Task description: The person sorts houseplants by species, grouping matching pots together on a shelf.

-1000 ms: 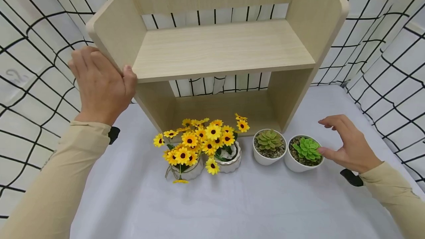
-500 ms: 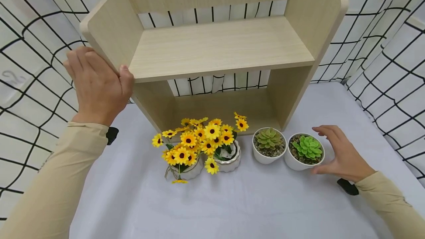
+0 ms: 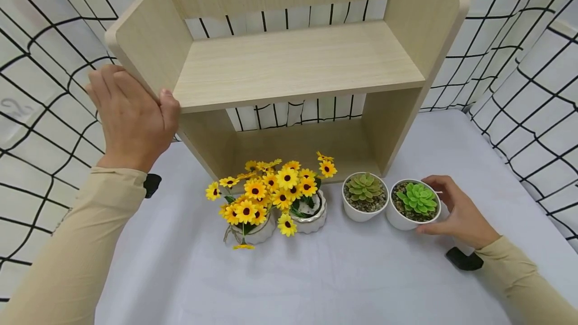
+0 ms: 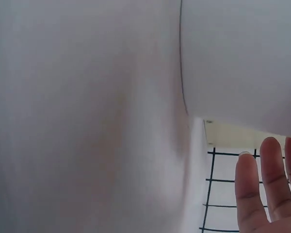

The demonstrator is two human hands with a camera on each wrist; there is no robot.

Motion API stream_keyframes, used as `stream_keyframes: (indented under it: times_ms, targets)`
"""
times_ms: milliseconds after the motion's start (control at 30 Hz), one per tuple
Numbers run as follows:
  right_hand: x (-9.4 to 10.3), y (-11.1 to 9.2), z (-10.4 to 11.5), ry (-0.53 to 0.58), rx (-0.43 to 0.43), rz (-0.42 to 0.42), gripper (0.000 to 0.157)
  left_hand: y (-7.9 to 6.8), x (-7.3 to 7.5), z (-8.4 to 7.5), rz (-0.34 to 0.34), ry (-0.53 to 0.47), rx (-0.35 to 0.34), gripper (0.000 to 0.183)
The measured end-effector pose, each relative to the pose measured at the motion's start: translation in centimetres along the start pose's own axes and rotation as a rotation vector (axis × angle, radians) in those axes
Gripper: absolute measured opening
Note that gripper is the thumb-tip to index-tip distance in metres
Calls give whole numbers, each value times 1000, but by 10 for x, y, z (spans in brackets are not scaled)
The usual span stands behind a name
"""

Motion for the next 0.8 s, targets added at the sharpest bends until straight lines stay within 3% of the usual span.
stream_keyframes:
  times_ms: [233,333,633,800]
  targets:
    - [-6,-2,-6,295,51,24,101,0,-2,0,-13,-13,1,53]
    - [-10,-1,-6,350,56,20,103,0,-1,1,-27,-14,2,52]
    - [-17,-4,-5,152,-9,-71,107,0,4,1,-35,-12,-15,52]
    - [-18,-7,-4,107,-42,-95,103,0,4,-3,-30,6,-39,51]
Point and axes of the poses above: each hand's wrist, its own y-axis towards the middle knuckle, its own x-axis out of the back of the hand, z = x × y, the point moved 8 cm from there along y, towards the middle knuckle, and after that the axes turned 14 degrees about y, right-handed, at the moved point
